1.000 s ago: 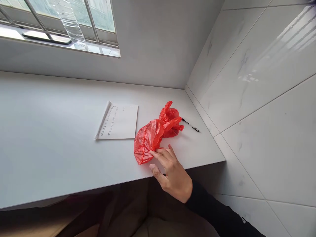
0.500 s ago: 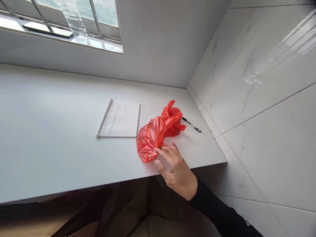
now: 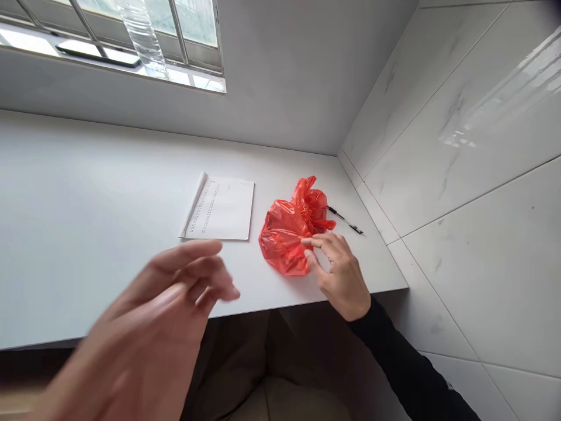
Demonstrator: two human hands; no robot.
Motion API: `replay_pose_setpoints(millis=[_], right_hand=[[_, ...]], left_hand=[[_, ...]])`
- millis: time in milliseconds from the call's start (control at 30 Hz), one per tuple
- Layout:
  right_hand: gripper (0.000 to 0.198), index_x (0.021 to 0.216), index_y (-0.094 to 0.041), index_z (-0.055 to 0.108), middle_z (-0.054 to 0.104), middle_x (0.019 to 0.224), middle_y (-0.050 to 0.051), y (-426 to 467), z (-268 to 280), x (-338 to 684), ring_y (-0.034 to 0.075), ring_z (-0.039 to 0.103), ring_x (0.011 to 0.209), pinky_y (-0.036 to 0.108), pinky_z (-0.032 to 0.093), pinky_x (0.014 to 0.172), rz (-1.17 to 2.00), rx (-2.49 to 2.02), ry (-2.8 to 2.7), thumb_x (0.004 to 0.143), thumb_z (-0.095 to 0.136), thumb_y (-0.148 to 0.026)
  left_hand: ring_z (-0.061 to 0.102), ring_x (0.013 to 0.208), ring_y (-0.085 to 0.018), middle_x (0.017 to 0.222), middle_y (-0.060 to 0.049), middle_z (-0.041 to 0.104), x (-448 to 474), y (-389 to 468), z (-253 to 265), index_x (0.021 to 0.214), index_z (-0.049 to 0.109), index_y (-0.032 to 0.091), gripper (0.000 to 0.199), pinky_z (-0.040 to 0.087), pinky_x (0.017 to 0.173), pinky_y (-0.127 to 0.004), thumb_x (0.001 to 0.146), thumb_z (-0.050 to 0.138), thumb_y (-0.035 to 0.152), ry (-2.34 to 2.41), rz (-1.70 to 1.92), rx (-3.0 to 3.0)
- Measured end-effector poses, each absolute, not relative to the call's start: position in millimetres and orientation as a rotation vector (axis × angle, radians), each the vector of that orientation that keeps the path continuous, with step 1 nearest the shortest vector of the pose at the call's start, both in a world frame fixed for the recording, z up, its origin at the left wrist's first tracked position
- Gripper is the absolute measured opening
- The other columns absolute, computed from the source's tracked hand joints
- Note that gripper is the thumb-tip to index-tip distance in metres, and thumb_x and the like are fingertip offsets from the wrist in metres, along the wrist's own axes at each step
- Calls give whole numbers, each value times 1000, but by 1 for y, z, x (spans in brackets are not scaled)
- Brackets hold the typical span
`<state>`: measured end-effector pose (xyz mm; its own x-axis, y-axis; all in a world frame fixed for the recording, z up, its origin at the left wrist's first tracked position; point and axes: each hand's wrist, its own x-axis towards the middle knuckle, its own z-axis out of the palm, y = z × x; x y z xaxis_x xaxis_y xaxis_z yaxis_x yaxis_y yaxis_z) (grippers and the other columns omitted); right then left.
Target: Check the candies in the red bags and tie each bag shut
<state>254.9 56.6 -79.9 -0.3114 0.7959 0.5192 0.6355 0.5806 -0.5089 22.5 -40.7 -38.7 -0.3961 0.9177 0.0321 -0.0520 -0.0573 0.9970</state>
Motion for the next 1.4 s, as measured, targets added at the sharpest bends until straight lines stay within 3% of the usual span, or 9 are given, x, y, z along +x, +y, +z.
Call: replay_pose_setpoints(millis=[267, 467, 633, 700, 833, 1000, 1100, 1233, 1400], right_hand=[[31, 119, -16, 63, 68, 102, 7, 18, -100, 234, 23, 60, 106, 50, 38, 118, 250, -500, -2465, 100, 42, -2], [19, 117, -18, 62, 64, 108, 7, 13, -98, 240, 24, 57, 107, 47, 48, 103, 452, -820, -2105, 102, 51, -14], [26, 118, -18, 63, 59, 108, 9, 28, -105, 229, 30, 53, 103, 52, 49, 95, 345, -1102, -2180, 94, 70, -25], [15, 108, -19, 65, 58, 100, 7, 31, -108, 226, 27, 55, 99, 53, 46, 102, 308, -1089, -2217, 94, 67, -16], [14, 99, -21, 61, 56, 97, 4, 34, -105, 233, 23, 57, 98, 58, 31, 118, 278, -1027, -2258, 96, 56, -8], [12, 103, -23, 54, 57, 99, 4, 44, -95, 273, 25, 59, 100, 66, 23, 119, 209, -1101, -2193, 98, 49, -14], [10, 105, -24, 51, 59, 107, 7, 44, -88, 286, 27, 58, 107, 67, 25, 117, 259, -1184, -2103, 100, 45, -18], [26, 127, -24, 49, 60, 122, 9, 37, -82, 267, 30, 52, 122, 61, 34, 113, 412, -1158, -2057, 102, 52, -31], [10, 107, -23, 63, 65, 102, 5, 44, -81, 253, 28, 57, 102, 51, 46, 96, 409, -1149, -2111, 101, 56, -27]], left_hand=[[61, 103, -21, 120, -6, 63, 31, 15, -69, 124, 60, 23, 31, 52, 91, -39, 94, 56, 33, 1814, 1385, 1598], [51, 119, -32, 125, -9, 65, 17, 15, -103, 128, 63, 23, 35, 41, 101, -51, 95, 51, 27, 1917, 997, 2012], [56, 77, -24, 73, -1, 66, 20, 11, -102, 136, 58, 22, 40, 43, 88, -46, 98, 49, 27, 1861, 736, 2220], [54, 75, -23, 71, -1, 66, 21, 11, -101, 136, 59, 23, 39, 43, 87, -45, 98, 49, 27, 1831, 678, 2288], [55, 79, -24, 80, -3, 68, 18, 11, -97, 107, 71, 26, 25, 41, 84, -42, 98, 48, 30, 1841, 636, 2341], [55, 72, -22, 73, -2, 62, -7, 5, -88, 85, 63, 24, 24, 41, 78, -41, 98, 45, 33, 2066, 735, 2159], [61, 84, -24, 93, -5, 67, -12, 0, -83, 103, 64, 24, 22, 48, 77, -38, 97, 47, 36, 2076, 825, 2067], [52, 125, -29, 136, -10, 58, 13, 1, -79, 142, 49, 26, 48, 44, 102, -45, 94, 53, 30, 1804, 937, 2185], [62, 95, -27, 91, -4, 72, 22, 14, -78, 92, 72, 26, 17, 45, 92, -45, 91, 55, 28, 1775, 1024, 2085]])
